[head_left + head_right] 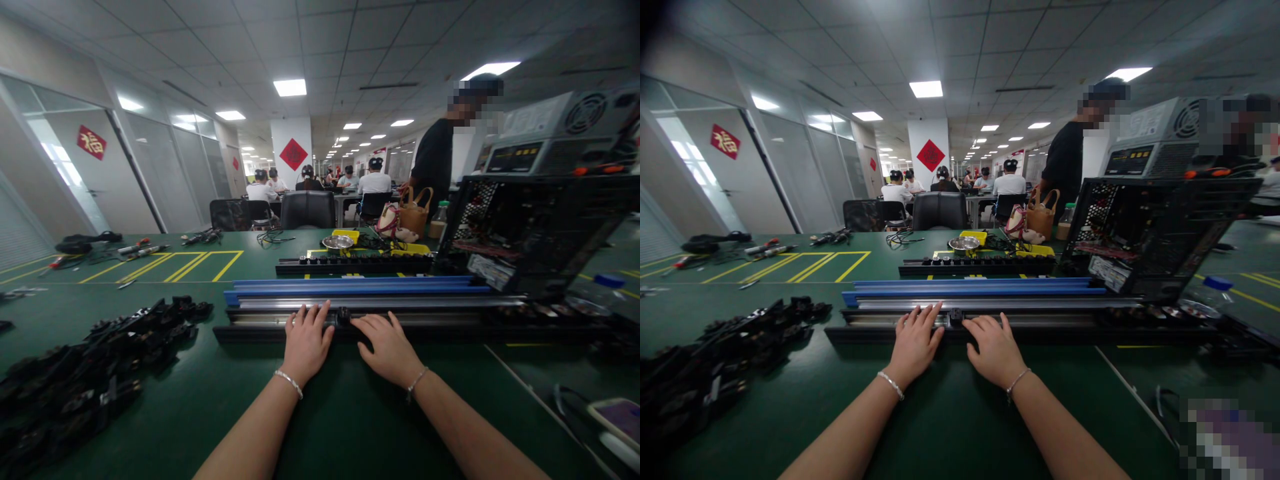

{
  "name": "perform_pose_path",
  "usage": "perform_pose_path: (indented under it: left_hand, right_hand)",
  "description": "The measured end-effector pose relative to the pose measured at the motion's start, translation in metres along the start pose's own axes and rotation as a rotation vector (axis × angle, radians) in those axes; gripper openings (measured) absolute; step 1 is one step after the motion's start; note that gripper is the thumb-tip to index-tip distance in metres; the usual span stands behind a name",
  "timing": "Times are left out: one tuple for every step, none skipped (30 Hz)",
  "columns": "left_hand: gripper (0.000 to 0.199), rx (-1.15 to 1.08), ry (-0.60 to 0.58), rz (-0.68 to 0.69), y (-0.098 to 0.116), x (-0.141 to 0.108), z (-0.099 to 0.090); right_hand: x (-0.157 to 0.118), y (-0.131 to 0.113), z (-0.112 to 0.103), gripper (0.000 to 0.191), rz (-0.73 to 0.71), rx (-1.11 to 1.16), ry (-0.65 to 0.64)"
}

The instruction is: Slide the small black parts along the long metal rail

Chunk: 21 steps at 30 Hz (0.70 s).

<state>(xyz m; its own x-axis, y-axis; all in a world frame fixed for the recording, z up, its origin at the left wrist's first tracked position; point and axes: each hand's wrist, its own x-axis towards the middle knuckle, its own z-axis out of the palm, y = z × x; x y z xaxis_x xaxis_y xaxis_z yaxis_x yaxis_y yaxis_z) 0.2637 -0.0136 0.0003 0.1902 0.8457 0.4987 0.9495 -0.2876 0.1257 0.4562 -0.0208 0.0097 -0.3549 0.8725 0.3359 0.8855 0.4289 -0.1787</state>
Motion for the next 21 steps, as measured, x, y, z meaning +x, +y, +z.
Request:
perform_pose_path:
  left_hand:
    - [0.050,0.005,-0.009,0.004,0.000,0.000,0.000]
    - [0.051,0.010,-0.017,0.010,0.001,0.000,-0.001]
    - [0.051,0.014,-0.023,0.017,0.001,0.000,-0.001]
    - [0.052,0.018,-0.030,0.025,0.002,-0.001,-0.001]
    - [0.052,0.020,-0.037,0.034,0.002,-0.001,-0.001]
    - [0.051,0.022,-0.045,0.044,0.003,-0.001,-0.001]
    - [0.051,0.024,-0.051,0.054,0.003,-0.001,-0.001]
    - [0.050,0.024,-0.056,0.066,0.004,-0.001,-0.001]
    - [0.050,0.023,-0.059,0.080,0.005,-0.002,-0.001]
    - [0.050,0.021,-0.059,0.093,0.006,-0.002,-0.001]
    - [0.051,0.019,-0.058,0.104,0.007,-0.002,-0.001]
    - [0.051,0.016,-0.056,0.113,0.008,-0.002,-0.001]
    - [0.052,0.014,-0.055,0.117,0.008,-0.002,-0.001]
    - [0.052,0.013,-0.055,0.119,0.009,-0.002,-0.001]
    - [0.053,0.013,-0.054,0.120,0.009,-0.002,-0.001]
    - [0.054,0.013,-0.055,0.121,0.009,-0.002,-0.001]
    - [0.054,0.013,-0.057,0.124,0.010,-0.001,-0.001]
    - [0.055,0.015,-0.058,0.127,0.010,-0.001,0.000]
    - [0.055,0.016,-0.060,0.131,0.011,-0.001,0.000]
    - [0.056,0.018,-0.061,0.136,0.012,-0.002,0.000]
    - [0.056,0.019,-0.063,0.141,0.013,-0.002,0.000]
  right_hand:
    - [0.000,-0.001,0.000,0.044,-0.001,0.001,-0.004]
    - [0.000,-0.001,0.000,0.044,-0.001,0.001,-0.006]
    - [-0.001,-0.002,-0.001,0.044,-0.002,0.000,-0.007]
    - [-0.001,-0.003,-0.001,0.045,-0.002,0.000,-0.006]
    - [-0.001,-0.003,0.000,0.045,-0.001,-0.001,-0.004]
    - [-0.001,-0.003,0.000,0.045,-0.001,-0.001,-0.003]
    - [-0.001,-0.003,0.000,0.045,0.000,-0.001,-0.001]
    - [-0.001,-0.003,0.001,0.045,0.000,-0.001,0.000]
    - [-0.001,-0.003,0.001,0.045,0.001,0.000,0.000]
    - [-0.001,-0.003,0.002,0.046,0.001,0.000,0.001]
    - [-0.001,-0.003,0.002,0.046,0.001,0.000,0.002]
    - [-0.001,-0.003,0.002,0.046,0.002,-0.001,0.004]
    - [-0.001,-0.003,0.003,0.046,0.000,-0.002,0.005]
    - [-0.001,-0.003,0.003,0.047,-0.002,-0.004,0.006]
    - [-0.001,-0.003,0.003,0.047,-0.004,-0.006,0.007]
    - [-0.001,-0.003,0.003,0.047,-0.007,-0.007,0.005]
    - [-0.001,-0.004,0.003,0.047,-0.010,-0.009,0.004]
    - [-0.001,-0.004,0.004,0.048,-0.012,-0.012,0.003]
    - [-0.001,-0.005,0.004,0.048,-0.014,-0.015,0.004]
    - [-0.001,-0.006,0.005,0.048,-0.015,-0.019,0.004]
    - [-0.001,-0.007,0.005,0.049,-0.016,-0.023,0.005]
